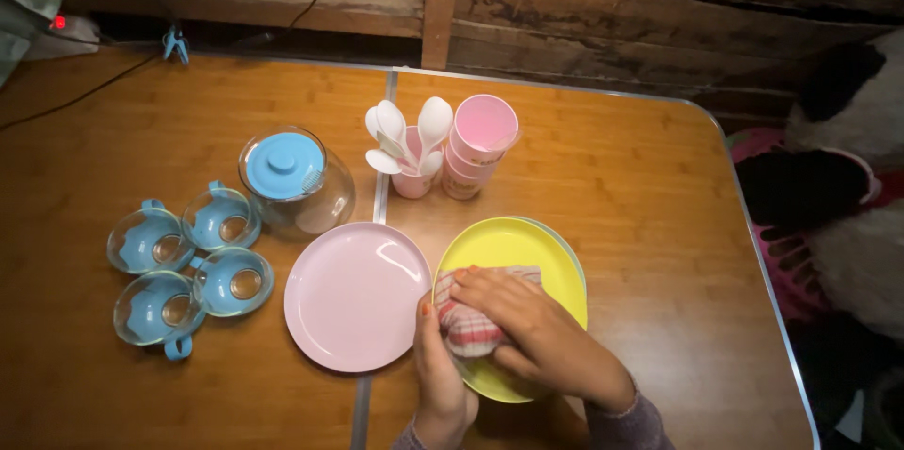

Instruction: The person wipes the surfaces of plates using a cloth, handling them one at a time on a table.

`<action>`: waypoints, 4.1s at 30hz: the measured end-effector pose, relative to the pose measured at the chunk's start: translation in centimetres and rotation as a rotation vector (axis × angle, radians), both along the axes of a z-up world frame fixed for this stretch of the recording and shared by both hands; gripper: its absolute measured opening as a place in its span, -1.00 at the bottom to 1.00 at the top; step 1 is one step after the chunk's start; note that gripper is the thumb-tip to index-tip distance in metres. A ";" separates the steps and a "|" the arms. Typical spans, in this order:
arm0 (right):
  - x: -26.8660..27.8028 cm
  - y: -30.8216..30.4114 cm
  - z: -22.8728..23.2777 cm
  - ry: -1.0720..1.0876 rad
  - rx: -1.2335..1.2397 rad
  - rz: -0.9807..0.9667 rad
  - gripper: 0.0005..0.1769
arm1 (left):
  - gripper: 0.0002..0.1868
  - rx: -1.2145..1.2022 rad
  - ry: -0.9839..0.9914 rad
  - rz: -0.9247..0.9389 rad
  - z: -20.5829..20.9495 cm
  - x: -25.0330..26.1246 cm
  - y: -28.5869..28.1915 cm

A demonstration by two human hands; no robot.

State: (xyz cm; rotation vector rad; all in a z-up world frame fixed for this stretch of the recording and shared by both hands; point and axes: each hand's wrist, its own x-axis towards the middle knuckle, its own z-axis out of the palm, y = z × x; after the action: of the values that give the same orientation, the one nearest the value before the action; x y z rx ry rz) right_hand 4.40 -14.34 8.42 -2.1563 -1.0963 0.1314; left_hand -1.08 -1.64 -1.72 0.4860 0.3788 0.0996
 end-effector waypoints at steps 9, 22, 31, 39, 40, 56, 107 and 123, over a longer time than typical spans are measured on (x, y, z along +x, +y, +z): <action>0.3 0.4 -0.9 -0.155 0.007 -0.293 -0.25 | -0.51 0.078 0.062 0.013 0.7 0.0 -0.8; 1.4 -1.0 -1.4 -0.169 -0.147 -0.611 -0.39 | -0.51 0.131 0.090 0.031 0.8 -0.6 -2.0; 0.8 -0.7 -0.7 -0.173 0.082 -0.290 -0.14 | -0.48 0.294 -0.158 0.081 2.0 0.7 0.9; -0.9 -0.3 0.5 -0.036 0.037 0.127 -0.30 | -0.47 0.331 -0.088 0.057 2.2 1.3 2.7; -0.7 -0.4 0.6 -0.033 0.037 0.126 -0.30 | -0.47 0.331 -0.085 0.056 2.3 1.4 2.7; 0.9 -0.6 -0.1 -0.051 0.040 -0.164 -0.33 | -0.47 0.146 -0.074 0.031 1.6 1.1 -0.7; 0.7 -1.4 0.1 -0.045 -0.068 -0.287 -0.27 | -0.47 0.065 -0.024 -0.017 1.7 0.1 0.6; -0.2 -0.9 -0.4 -0.140 0.044 -0.158 -0.10 | -0.47 0.159 -0.105 0.068 2.2 0.2 1.0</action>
State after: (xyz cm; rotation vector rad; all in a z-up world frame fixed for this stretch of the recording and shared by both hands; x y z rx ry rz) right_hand 4.21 -15.19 8.07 -2.2293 -0.9904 -0.1170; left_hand -0.85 -0.68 0.50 0.6221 0.2852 0.2214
